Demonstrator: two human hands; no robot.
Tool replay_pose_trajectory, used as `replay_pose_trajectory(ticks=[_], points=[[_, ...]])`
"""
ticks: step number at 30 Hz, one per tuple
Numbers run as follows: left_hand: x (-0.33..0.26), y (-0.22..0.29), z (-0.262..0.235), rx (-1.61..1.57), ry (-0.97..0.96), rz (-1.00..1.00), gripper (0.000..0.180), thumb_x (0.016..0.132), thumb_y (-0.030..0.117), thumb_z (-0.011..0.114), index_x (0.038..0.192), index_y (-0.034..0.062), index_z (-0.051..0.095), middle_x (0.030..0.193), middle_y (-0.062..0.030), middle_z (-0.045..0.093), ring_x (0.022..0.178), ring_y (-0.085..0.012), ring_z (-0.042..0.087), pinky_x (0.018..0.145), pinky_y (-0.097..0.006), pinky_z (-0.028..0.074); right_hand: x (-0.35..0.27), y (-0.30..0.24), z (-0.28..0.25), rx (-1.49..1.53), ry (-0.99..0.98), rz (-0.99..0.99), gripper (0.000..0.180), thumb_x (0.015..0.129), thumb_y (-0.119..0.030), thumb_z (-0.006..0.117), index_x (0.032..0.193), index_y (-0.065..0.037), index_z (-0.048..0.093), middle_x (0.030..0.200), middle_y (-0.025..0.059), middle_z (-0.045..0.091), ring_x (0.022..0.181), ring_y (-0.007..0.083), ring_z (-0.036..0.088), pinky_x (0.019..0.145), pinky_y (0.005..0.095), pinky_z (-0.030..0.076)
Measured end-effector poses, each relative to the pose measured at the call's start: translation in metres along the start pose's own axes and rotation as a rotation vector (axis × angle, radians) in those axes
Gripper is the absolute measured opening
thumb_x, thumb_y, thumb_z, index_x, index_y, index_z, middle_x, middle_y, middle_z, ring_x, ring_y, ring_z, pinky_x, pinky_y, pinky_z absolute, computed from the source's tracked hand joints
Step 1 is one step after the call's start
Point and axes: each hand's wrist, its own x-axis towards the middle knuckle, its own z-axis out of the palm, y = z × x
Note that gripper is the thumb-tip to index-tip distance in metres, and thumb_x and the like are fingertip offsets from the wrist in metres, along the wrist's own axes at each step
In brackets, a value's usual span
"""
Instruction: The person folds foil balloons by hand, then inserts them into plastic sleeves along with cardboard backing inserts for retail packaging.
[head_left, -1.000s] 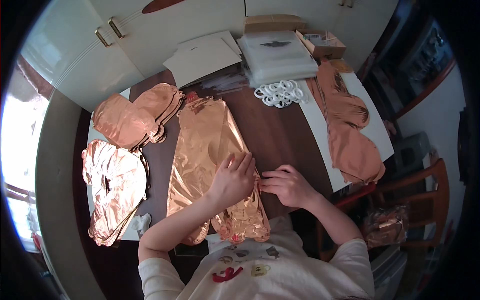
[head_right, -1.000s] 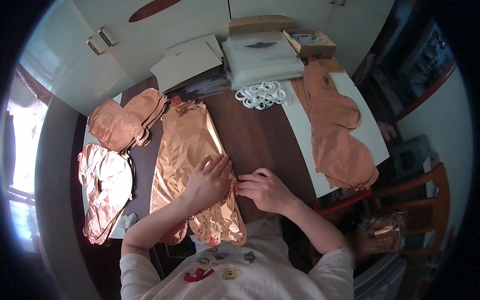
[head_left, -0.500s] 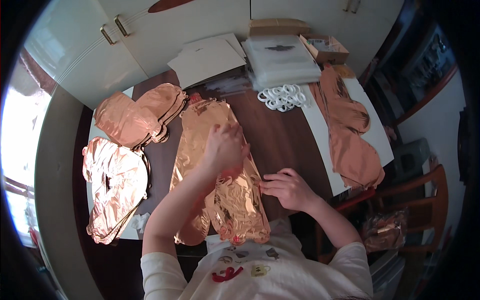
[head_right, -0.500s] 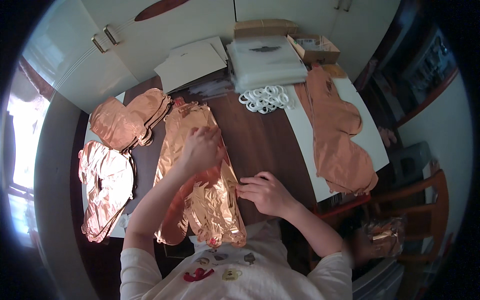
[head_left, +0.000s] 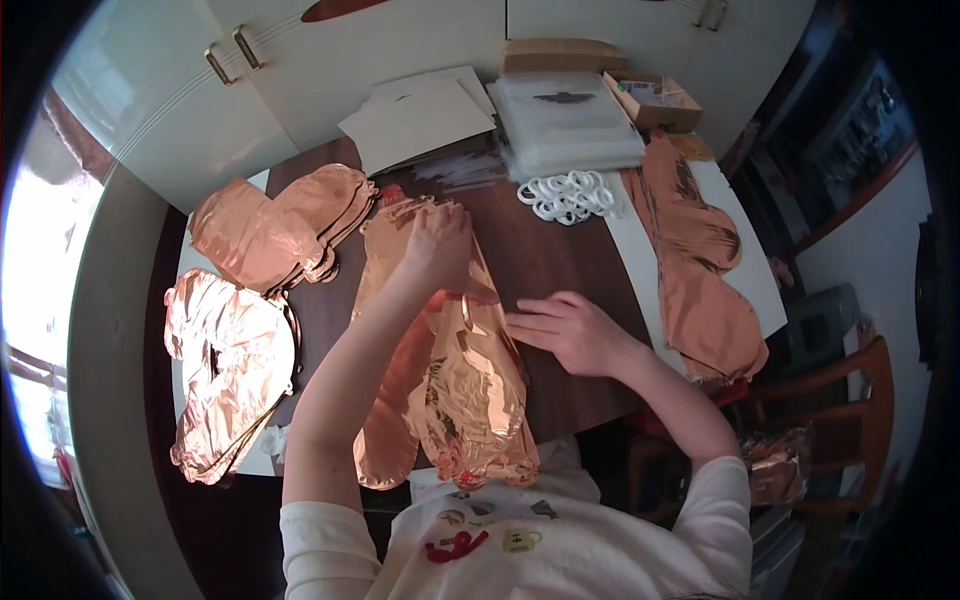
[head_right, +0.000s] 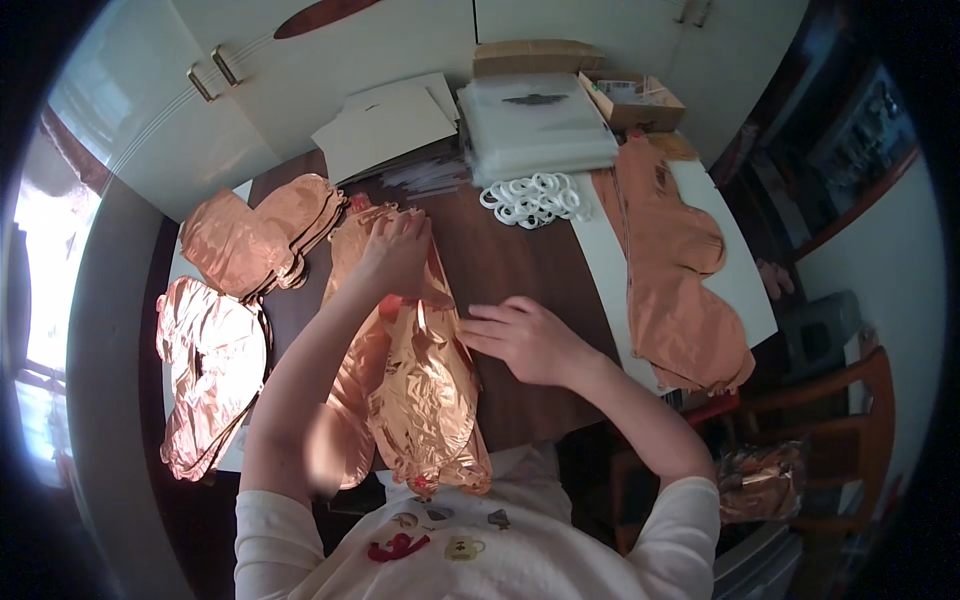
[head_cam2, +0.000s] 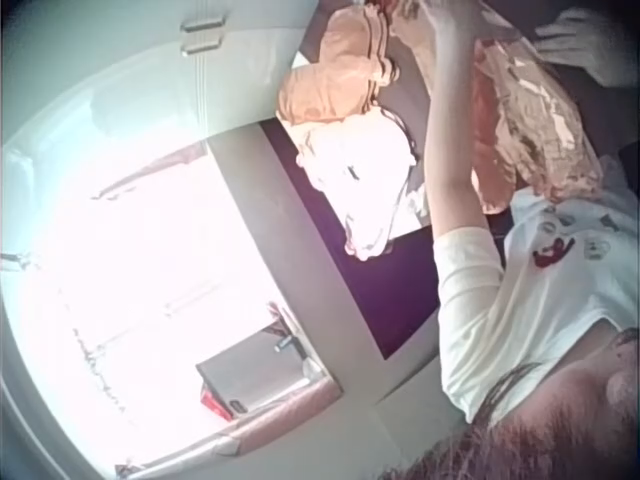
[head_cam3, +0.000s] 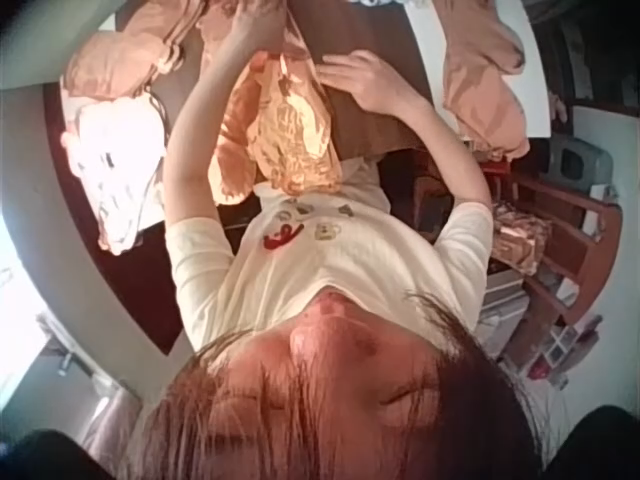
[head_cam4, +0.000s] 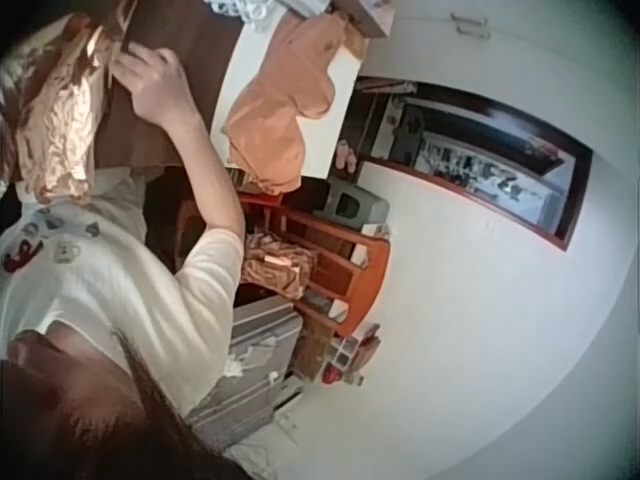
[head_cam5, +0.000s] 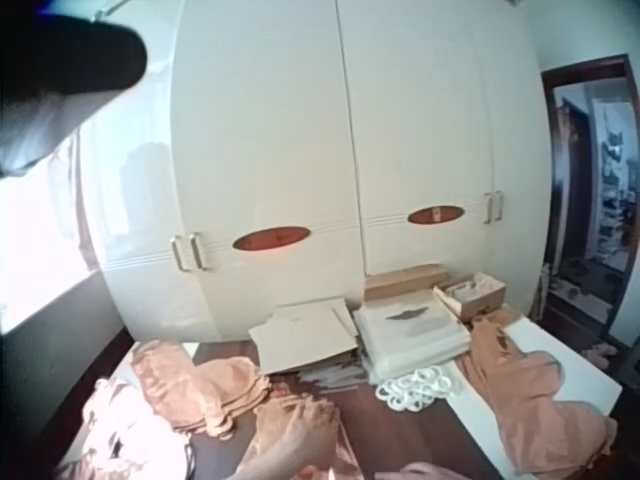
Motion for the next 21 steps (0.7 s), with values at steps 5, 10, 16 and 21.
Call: replay_pose_trajectory(ticks=[5, 10, 16, 21], points=[[0.003, 0.003, 0.004, 0.019, -0.025, -0.015, 0.133, 0.042, 0.083, 0.065, 0.132, -0.0099, 0.036, 0.138, -0.0209, 0.039, 0.13, -0.0334, 0.034, 0.106, -0.049, 0.027, 0.0, 0.016, 0.009, -0.065, -0.127, -0.089, 0.048, 0.073, -0.007, 0.056, 0.119, -0.017, 0.061, 0.129, -0.0065, 0.055, 0.126, 0.015, 0.045, 0.102, 0.0354, 0.034], [0.002, 0.004, -0.004, -0.003, -0.076, -0.033, 0.138, 0.038, 0.084, 0.064, 0.134, -0.01, 0.034, 0.14, -0.0212, 0.037, 0.131, -0.0331, 0.033, 0.107, -0.048, 0.026, -0.01, 0.01, 0.001, -0.021, -0.212, -0.171, 0.047, 0.072, -0.007, 0.057, 0.117, -0.02, 0.062, 0.128, -0.0083, 0.056, 0.125, 0.0148, 0.046, 0.102, 0.0393, 0.035], [0.0, 0.004, -0.002, 0.023, -0.074, -0.018, 0.134, 0.043, 0.083, 0.065, 0.134, -0.011, 0.034, 0.141, -0.0219, 0.035, 0.133, -0.0339, 0.032, 0.104, -0.051, 0.029, -0.022, 0.0, -0.005, 0.049, -0.224, -0.213, 0.04, 0.075, -0.01, 0.055, 0.114, -0.02, 0.064, 0.124, -0.008, 0.059, 0.124, 0.0127, 0.047, 0.105, 0.0396, 0.034], [0.003, 0.003, -0.002, 0.0, -0.111, -0.029, 0.135, 0.042, 0.082, 0.065, 0.134, -0.011, 0.033, 0.142, -0.0226, 0.032, 0.134, -0.0342, 0.029, 0.105, -0.052, 0.028, -0.028, -0.004, -0.005, 0.087, -0.215, -0.231, 0.041, 0.074, -0.01, 0.056, 0.113, -0.018, 0.064, 0.123, -0.0081, 0.059, 0.121, 0.0117, 0.05, 0.105, 0.0405, 0.034]])
